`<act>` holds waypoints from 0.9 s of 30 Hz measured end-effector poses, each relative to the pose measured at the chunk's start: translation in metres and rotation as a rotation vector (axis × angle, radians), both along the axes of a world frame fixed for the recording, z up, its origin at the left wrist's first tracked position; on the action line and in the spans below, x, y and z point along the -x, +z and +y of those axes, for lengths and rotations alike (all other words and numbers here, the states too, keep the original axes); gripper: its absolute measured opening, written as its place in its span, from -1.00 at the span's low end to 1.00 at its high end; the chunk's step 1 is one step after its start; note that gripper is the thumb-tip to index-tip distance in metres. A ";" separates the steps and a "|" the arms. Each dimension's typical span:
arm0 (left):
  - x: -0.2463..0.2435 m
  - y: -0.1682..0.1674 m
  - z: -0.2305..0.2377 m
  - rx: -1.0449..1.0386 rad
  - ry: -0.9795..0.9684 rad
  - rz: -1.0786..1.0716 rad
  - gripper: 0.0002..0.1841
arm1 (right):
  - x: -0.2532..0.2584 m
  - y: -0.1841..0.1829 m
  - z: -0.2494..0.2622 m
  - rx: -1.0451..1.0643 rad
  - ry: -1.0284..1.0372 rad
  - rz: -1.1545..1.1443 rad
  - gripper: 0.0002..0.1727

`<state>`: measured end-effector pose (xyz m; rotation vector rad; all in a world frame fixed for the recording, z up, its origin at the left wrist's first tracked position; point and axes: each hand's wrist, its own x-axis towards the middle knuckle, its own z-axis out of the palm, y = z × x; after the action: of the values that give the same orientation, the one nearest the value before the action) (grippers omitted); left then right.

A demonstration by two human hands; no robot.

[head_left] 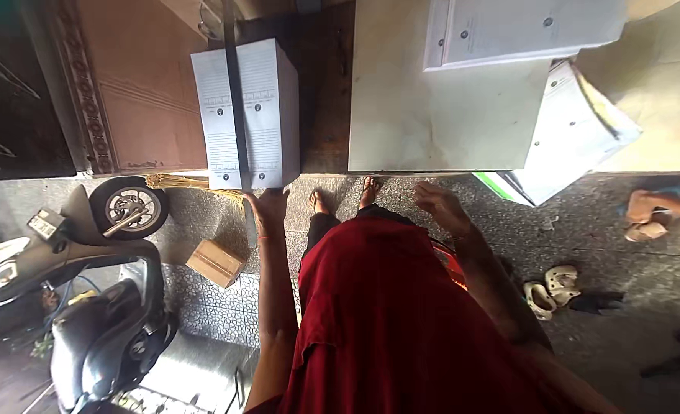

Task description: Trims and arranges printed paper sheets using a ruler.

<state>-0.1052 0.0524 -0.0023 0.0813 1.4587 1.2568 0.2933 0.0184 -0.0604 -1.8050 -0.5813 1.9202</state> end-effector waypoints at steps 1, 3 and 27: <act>-0.004 0.000 -0.001 0.011 0.015 0.000 0.19 | -0.005 -0.001 0.003 -0.006 0.000 -0.002 -0.40; -0.017 0.005 0.000 0.058 0.053 0.007 0.17 | -0.014 -0.003 0.010 -0.002 -0.018 0.004 -0.39; -0.091 0.015 0.006 0.082 -0.415 -0.191 -0.21 | -0.053 -0.027 0.003 0.001 -0.082 -0.011 -0.52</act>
<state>-0.0144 0.0587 0.0132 0.1934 1.2478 0.8428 0.3464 0.0210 -0.0876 -1.8125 -0.5017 1.8581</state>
